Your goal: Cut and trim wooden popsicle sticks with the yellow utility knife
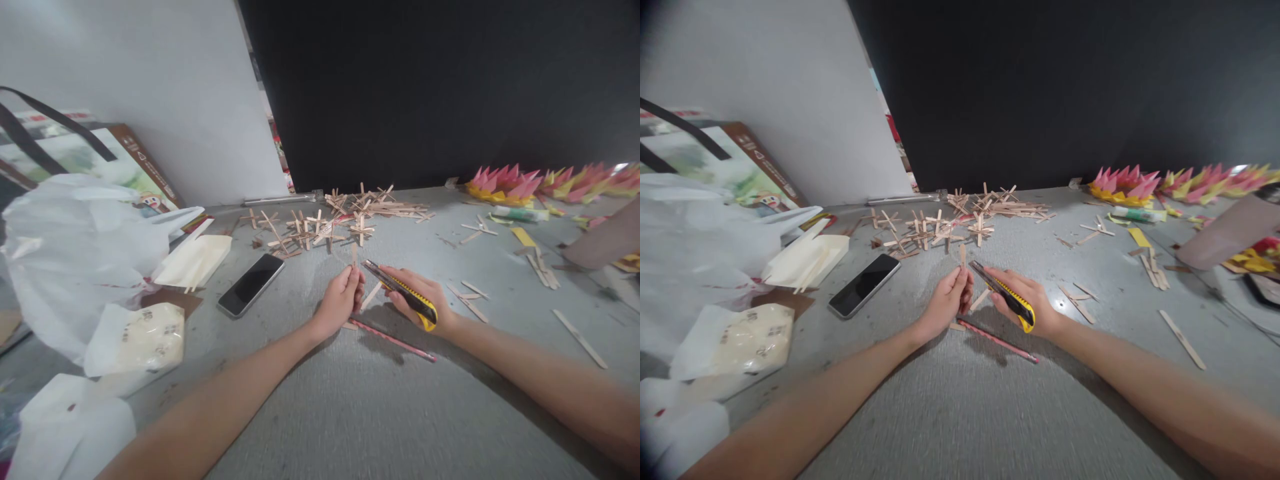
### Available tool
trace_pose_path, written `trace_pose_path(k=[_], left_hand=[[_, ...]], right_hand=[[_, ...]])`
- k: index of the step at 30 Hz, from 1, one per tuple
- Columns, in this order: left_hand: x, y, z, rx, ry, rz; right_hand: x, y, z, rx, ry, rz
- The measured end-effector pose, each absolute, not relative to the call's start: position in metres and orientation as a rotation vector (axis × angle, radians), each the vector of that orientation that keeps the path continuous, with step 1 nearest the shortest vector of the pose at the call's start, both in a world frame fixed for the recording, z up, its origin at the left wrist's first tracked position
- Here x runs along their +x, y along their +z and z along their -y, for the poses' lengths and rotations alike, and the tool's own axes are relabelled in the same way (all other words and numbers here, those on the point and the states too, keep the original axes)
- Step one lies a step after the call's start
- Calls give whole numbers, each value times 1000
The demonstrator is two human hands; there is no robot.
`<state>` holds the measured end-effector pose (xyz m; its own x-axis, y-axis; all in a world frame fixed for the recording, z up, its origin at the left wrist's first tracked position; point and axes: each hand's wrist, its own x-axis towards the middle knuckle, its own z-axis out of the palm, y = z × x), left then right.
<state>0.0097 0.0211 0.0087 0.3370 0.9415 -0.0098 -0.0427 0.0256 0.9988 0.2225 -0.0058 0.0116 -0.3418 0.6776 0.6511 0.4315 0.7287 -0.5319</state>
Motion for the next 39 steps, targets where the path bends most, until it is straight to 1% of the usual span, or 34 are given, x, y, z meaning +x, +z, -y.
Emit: trace_pose_path(k=[7, 21, 34, 39], left_hand=[[12, 11, -19, 1349, 971, -953], [11, 10, -19, 1376, 934, -955], [8, 8, -20, 1551, 911, -1067], [9, 12, -17, 1574, 906, -1093]], right_hand=[[221, 8, 4, -908, 367, 2054], [219, 7, 3, -840, 276, 2089], [218, 5, 7, -922, 381, 2006], [214, 0, 12, -968, 473, 1927]])
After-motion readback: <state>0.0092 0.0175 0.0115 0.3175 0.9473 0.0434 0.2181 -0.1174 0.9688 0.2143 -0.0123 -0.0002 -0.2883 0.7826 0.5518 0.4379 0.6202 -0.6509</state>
